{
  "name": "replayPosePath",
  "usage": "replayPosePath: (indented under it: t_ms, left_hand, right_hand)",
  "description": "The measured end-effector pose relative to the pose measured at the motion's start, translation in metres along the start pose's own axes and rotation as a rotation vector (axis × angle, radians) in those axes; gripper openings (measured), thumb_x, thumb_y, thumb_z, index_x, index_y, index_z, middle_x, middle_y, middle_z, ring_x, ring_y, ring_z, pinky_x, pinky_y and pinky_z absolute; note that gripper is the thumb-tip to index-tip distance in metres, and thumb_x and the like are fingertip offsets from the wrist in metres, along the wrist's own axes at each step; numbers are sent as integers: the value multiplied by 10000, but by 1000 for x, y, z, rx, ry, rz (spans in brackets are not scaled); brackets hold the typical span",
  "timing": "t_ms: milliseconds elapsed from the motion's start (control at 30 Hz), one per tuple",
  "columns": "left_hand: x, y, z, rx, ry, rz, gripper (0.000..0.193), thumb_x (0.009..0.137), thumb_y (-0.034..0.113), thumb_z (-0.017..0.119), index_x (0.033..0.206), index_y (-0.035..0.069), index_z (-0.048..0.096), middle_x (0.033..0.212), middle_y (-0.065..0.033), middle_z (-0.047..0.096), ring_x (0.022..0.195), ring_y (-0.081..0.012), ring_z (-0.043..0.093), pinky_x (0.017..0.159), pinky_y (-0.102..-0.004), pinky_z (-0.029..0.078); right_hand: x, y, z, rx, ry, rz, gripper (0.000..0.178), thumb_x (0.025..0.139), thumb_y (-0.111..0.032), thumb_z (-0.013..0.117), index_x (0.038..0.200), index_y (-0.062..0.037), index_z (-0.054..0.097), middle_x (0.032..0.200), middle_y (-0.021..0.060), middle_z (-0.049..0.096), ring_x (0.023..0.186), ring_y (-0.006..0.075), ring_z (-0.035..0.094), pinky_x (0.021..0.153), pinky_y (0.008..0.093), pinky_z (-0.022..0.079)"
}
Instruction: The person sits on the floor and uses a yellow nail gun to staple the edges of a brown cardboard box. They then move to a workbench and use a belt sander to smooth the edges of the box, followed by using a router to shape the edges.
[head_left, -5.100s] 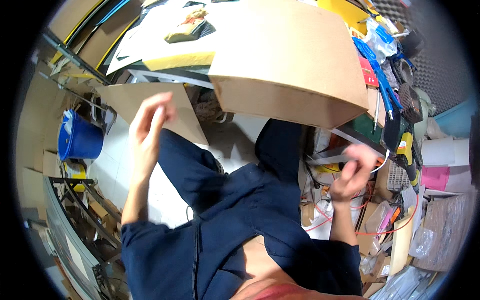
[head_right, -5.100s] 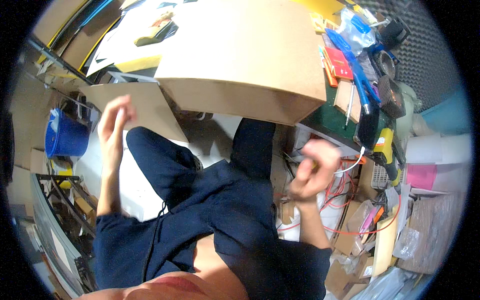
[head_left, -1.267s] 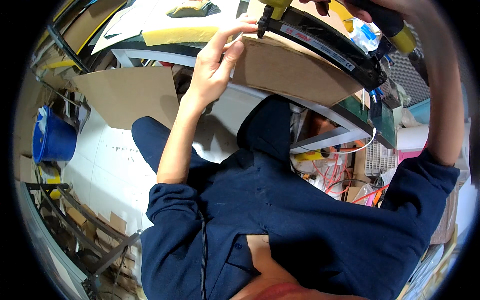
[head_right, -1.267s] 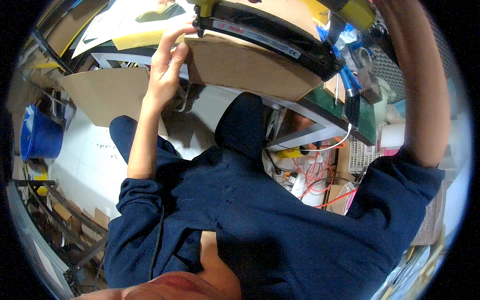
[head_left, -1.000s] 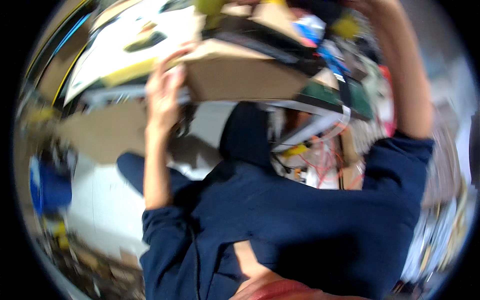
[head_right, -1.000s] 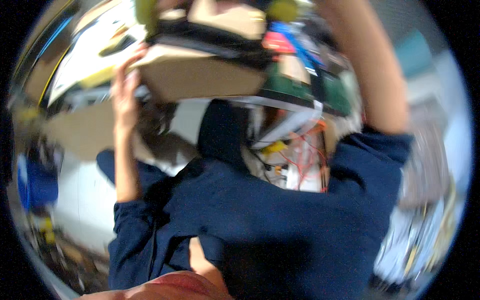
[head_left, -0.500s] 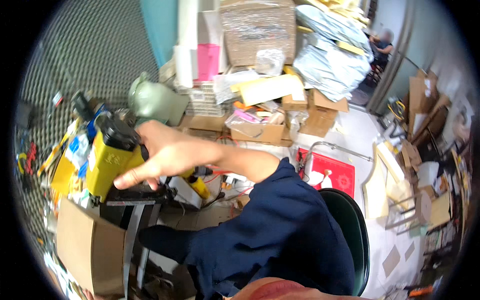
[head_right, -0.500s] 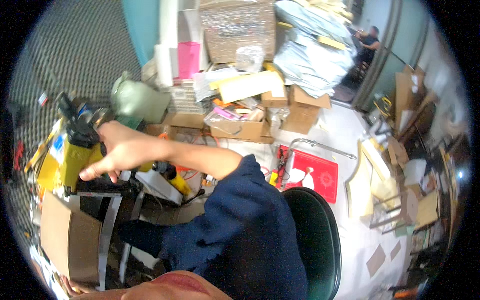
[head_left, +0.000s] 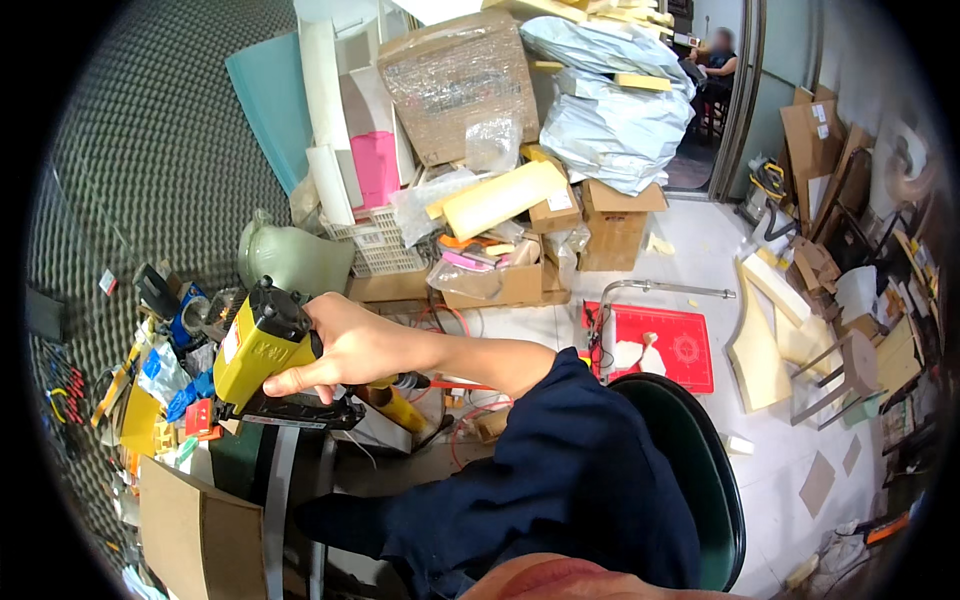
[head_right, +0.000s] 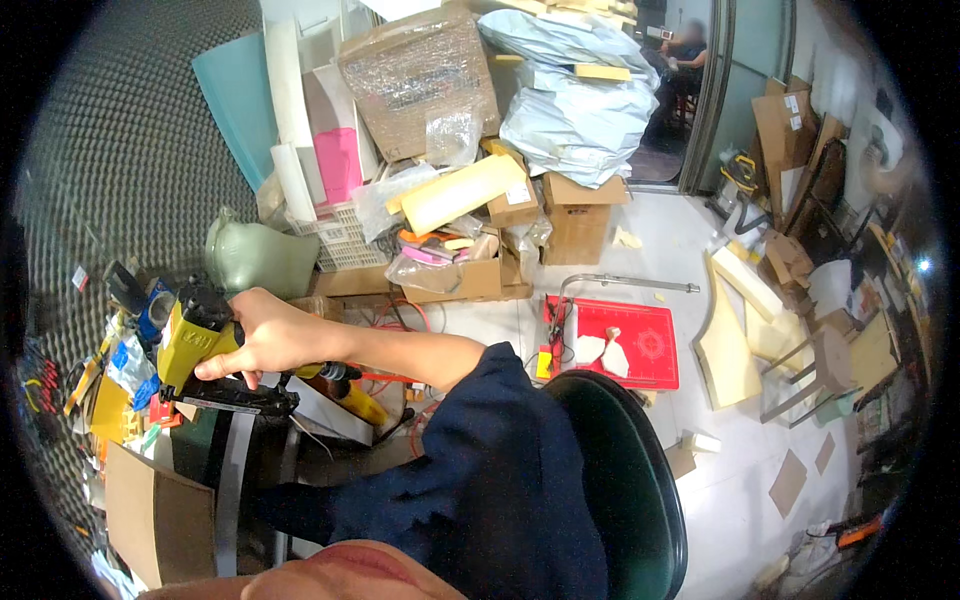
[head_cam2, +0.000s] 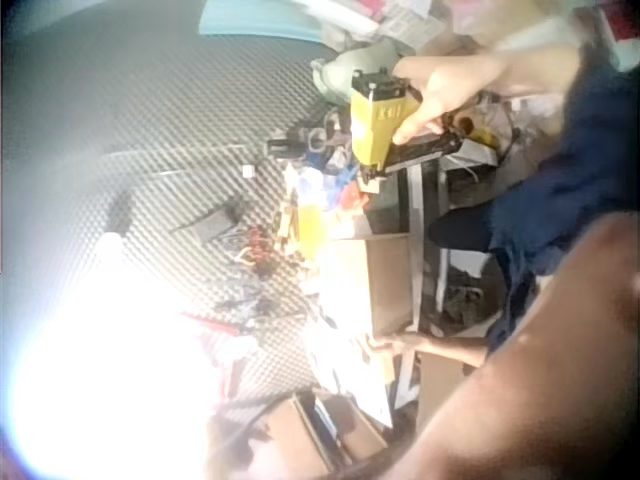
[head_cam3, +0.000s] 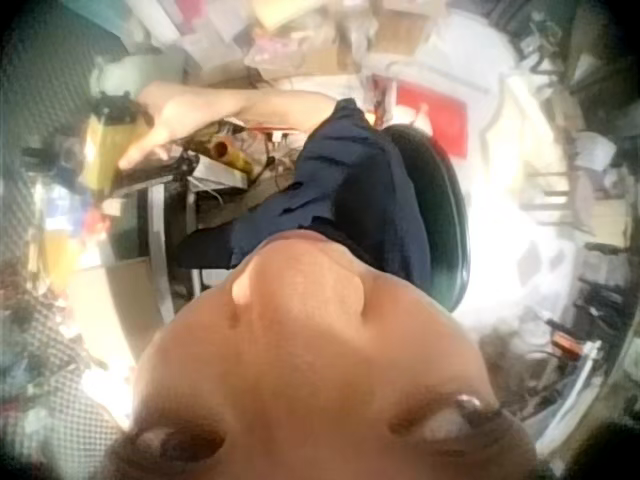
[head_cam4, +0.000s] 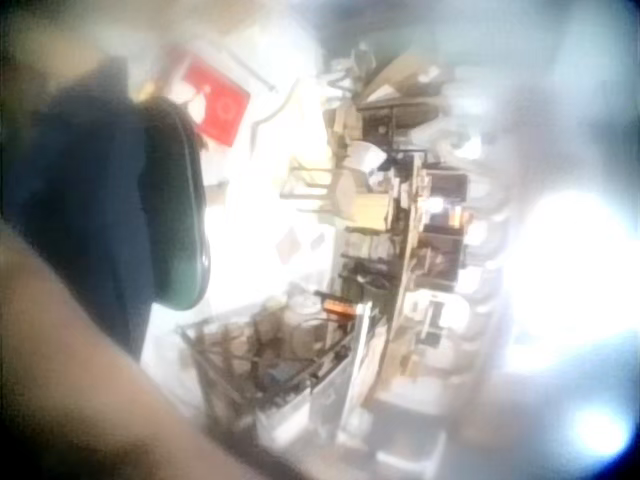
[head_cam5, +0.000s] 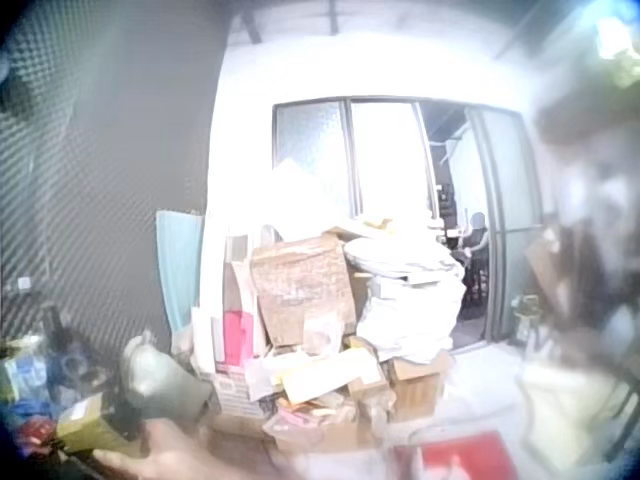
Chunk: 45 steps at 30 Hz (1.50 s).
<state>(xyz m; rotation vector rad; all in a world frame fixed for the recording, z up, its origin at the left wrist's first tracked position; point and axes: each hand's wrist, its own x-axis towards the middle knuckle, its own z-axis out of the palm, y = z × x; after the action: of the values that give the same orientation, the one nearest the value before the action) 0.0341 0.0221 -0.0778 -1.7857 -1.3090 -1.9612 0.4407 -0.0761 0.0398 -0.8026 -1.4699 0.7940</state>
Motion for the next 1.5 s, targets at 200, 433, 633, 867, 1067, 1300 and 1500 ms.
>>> replayPosePath:
  t_ms: [200, 433, 633, 867, 1067, 1300, 1500]
  left_hand:
    - [-6, -8, -4, -24, 21, 2, 350, 1004, 236, 391, 1241, 3, 501, 1275, -160, 526, 1184, -253, 488, 1016, -371, 389]
    - [-4, -13, -15, -24, 26, 16, 350, 1005, 234, 390, 1239, -1, 503, 1276, -161, 524, 1172, -251, 495, 1002, -368, 399]
    - [-6, -15, -23, -21, 32, 25, 351, 1006, 233, 389, 1237, -4, 504, 1278, -162, 522, 1162, -250, 500, 991, -365, 407]
    - [-4, -24, -30, 3, 32, 47, 351, 1008, 232, 388, 1235, -9, 506, 1280, -163, 520, 1150, -248, 506, 977, -362, 416]
    - [23, -40, -75, 77, 27, 71, 352, 1009, 231, 387, 1233, -12, 508, 1281, -164, 518, 1140, -246, 512, 965, -359, 424]
    - [9, -38, -48, -69, -46, -151, 290, 987, 217, 431, 1178, 27, 535, 1252, -123, 539, 1219, -219, 458, 1028, -333, 322]
    - [3, -17, -68, -192, 15, -191, 223, 976, 157, 462, 1131, 28, 557, 1213, -129, 574, 1128, -184, 526, 908, -280, 419]
  right_hand:
    - [-2, -3, 7, -49, 22, -58, 377, 786, -203, 733, 1022, 54, 589, 819, 96, 659, 468, 123, 582, 431, 242, 481]
    - [-13, -13, 10, -98, 34, -72, 396, 790, -226, 727, 1040, 46, 583, 794, 92, 649, 460, 122, 581, 443, 251, 474]
    - [-18, -24, 12, -180, 50, -38, 410, 794, -246, 723, 1027, 60, 581, 748, 87, 644, 455, 124, 583, 460, 257, 464]
    - [-11, -9, 8, -174, 46, -20, 400, 786, -283, 734, 954, 57, 606, 728, 87, 648, 462, 124, 589, 472, 269, 473]
    - [14, 2, 13, -227, -15, 37, 489, 768, -393, 733, 963, 43, 630, 694, 67, 644, 485, 105, 583, 490, 261, 490]
    - [70, 0, 60, -362, -88, 228, 359, 748, -321, 764, 856, 1, 648, 586, 22, 583, 485, 97, 541, 465, 236, 421]
    - [121, 5, 116, -372, -466, -18, 270, 805, -221, 709, 887, 31, 655, 704, 39, 643, 465, 62, 521, 443, 205, 419]
